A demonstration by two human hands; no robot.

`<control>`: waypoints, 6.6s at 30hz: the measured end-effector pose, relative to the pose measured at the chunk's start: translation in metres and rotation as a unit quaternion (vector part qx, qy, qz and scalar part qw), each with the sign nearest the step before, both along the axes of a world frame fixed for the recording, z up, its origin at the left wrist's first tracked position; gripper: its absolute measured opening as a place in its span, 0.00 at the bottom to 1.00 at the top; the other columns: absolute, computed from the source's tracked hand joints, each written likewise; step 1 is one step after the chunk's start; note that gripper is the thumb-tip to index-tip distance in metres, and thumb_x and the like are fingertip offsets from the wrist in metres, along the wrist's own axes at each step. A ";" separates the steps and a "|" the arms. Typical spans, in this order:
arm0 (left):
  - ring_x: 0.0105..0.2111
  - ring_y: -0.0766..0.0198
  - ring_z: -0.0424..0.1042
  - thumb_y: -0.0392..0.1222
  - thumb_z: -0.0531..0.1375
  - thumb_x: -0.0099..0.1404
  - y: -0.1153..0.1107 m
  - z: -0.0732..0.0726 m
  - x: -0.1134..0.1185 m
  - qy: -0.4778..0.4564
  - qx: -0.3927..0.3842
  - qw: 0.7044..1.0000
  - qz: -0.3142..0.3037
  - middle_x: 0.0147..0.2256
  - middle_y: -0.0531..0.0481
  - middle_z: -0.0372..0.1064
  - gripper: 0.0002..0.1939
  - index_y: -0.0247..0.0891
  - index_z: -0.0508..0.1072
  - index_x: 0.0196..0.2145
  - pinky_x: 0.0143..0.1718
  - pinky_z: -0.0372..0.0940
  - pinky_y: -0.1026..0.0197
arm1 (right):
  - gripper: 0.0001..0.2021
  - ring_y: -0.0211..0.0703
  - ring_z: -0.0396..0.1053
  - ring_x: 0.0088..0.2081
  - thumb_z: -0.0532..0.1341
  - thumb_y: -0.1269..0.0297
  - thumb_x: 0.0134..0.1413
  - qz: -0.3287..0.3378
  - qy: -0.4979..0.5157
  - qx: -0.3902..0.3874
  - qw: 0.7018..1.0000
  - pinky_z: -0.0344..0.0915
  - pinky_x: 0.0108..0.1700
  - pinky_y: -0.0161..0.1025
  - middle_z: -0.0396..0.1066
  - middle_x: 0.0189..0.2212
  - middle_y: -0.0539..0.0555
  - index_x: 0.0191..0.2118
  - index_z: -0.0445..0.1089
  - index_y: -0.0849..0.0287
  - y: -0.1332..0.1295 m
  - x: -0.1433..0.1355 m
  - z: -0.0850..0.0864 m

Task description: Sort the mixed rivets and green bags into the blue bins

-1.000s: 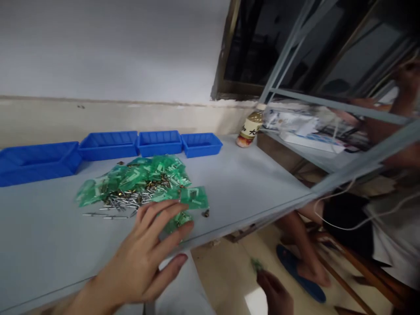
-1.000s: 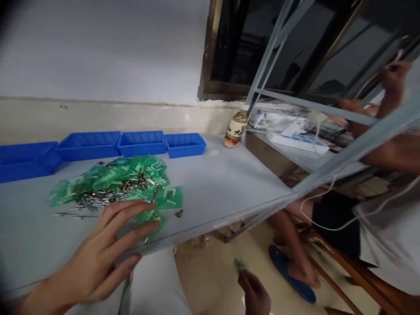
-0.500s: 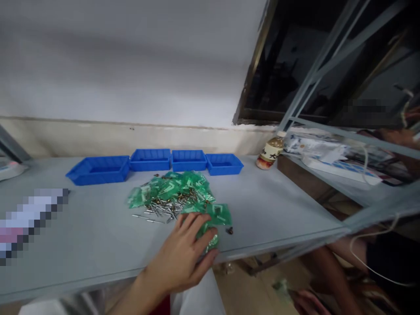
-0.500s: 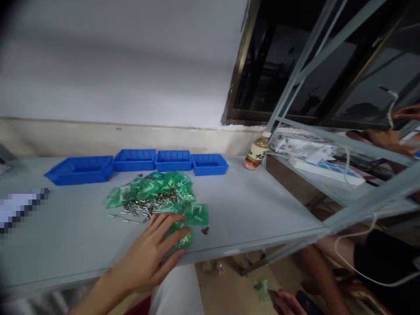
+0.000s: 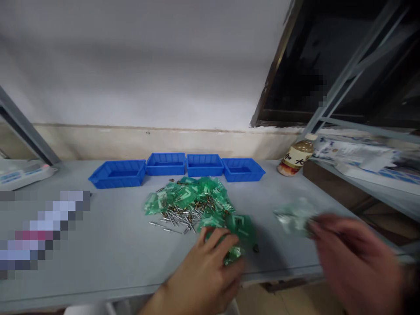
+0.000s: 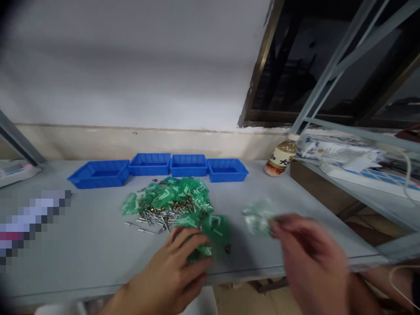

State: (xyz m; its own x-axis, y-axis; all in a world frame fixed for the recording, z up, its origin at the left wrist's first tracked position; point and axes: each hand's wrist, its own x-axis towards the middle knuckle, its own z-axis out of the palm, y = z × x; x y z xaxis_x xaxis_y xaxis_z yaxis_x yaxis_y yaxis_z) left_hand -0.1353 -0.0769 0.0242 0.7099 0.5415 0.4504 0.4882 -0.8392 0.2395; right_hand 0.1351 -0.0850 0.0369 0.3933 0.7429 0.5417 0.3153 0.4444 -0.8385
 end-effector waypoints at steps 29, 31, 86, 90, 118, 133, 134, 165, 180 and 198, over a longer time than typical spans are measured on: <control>0.42 0.58 0.69 0.33 0.56 0.68 -0.015 0.013 -0.065 0.037 -0.014 0.999 0.000 0.40 0.49 0.71 0.08 0.41 0.73 0.41 0.43 0.70 0.56 | 0.07 0.42 0.70 0.37 0.58 0.72 0.59 0.187 -0.449 -0.108 0.867 0.69 0.39 0.39 0.71 0.35 0.54 0.37 0.72 0.56 0.018 -0.046 -0.012; 0.41 0.59 0.69 0.31 0.55 0.67 -0.014 0.013 -0.071 0.039 -0.024 0.999 0.008 0.39 0.49 0.70 0.08 0.40 0.72 0.39 0.42 0.70 0.56 | 0.07 0.43 0.70 0.38 0.58 0.73 0.58 0.202 -0.466 -0.120 0.853 0.68 0.40 0.39 0.71 0.34 0.53 0.36 0.72 0.56 0.027 -0.054 -0.005; 0.53 0.47 0.59 0.35 0.53 0.69 0.002 0.007 -0.083 0.056 0.029 0.993 0.103 0.51 0.43 0.63 0.12 0.42 0.72 0.47 0.51 0.55 0.38 | 0.07 0.42 0.73 0.33 0.53 0.68 0.65 0.159 -0.453 0.041 0.876 0.69 0.36 0.38 0.75 0.34 0.55 0.44 0.66 0.57 0.086 -0.112 -0.021; 0.54 0.48 0.58 0.36 0.54 0.69 -0.008 0.007 -0.055 0.056 0.017 0.997 0.048 0.53 0.44 0.62 0.11 0.41 0.71 0.46 0.53 0.53 0.38 | 0.03 0.38 0.69 0.29 0.57 0.65 0.62 0.159 -0.302 -0.020 0.940 0.65 0.32 0.34 0.71 0.30 0.50 0.40 0.66 0.56 0.092 -0.111 -0.019; 0.40 0.56 0.69 0.31 0.58 0.65 -0.001 -0.008 0.087 0.010 -0.088 0.996 0.019 0.33 0.47 0.70 0.05 0.33 0.73 0.31 0.50 0.64 0.51 | 0.05 0.36 0.63 0.24 0.58 0.63 0.60 0.001 -0.246 0.053 0.968 0.61 0.29 0.34 0.67 0.24 0.48 0.38 0.67 0.58 0.106 -0.060 -0.012; 0.37 0.59 0.71 0.25 0.58 0.61 0.041 0.007 0.025 -0.068 -0.077 0.994 0.030 0.34 0.49 0.71 0.10 0.37 0.73 0.35 0.39 0.65 0.60 | 0.05 0.36 0.64 0.25 0.58 0.64 0.59 0.052 -0.254 0.034 0.965 0.62 0.29 0.34 0.67 0.25 0.49 0.37 0.69 0.58 0.102 -0.065 -0.014; 0.36 0.60 0.71 0.24 0.58 0.61 0.052 0.013 0.014 -0.088 -0.073 0.993 0.041 0.33 0.50 0.71 0.10 0.37 0.73 0.34 0.39 0.65 0.61 | 0.05 0.36 0.65 0.25 0.58 0.64 0.59 0.062 -0.241 0.026 0.968 0.63 0.28 0.34 0.68 0.26 0.49 0.37 0.69 0.58 0.101 -0.067 -0.014; 0.41 0.63 0.71 0.36 0.58 0.67 0.105 0.027 -0.098 -0.280 -0.246 0.926 0.057 0.42 0.48 0.71 0.10 0.41 0.73 0.46 0.43 0.68 0.59 | 0.19 0.37 0.72 0.31 0.61 0.75 0.52 0.433 -0.176 -0.112 0.877 0.70 0.35 0.36 0.73 0.31 0.46 0.48 0.60 0.51 0.129 -0.172 0.024; 0.32 0.65 0.73 0.32 0.60 0.64 0.095 0.023 -0.094 -0.281 -0.221 0.926 0.121 0.32 0.51 0.75 0.05 0.39 0.76 0.33 0.33 0.67 0.63 | 0.02 0.34 0.65 0.26 0.64 0.69 0.52 0.413 -0.157 -0.179 0.879 0.64 0.28 0.32 0.70 0.25 0.46 0.32 0.71 0.56 0.127 -0.165 0.010; 0.31 0.64 0.73 0.35 0.60 0.61 0.126 0.050 -0.164 -0.189 0.066 0.933 0.299 0.31 0.52 0.74 0.02 0.38 0.74 0.31 0.36 0.67 0.62 | 0.03 0.44 0.71 0.34 0.63 0.69 0.54 0.268 -0.255 -0.024 0.929 0.68 0.37 0.42 0.73 0.31 0.51 0.31 0.71 0.53 0.141 -0.154 0.012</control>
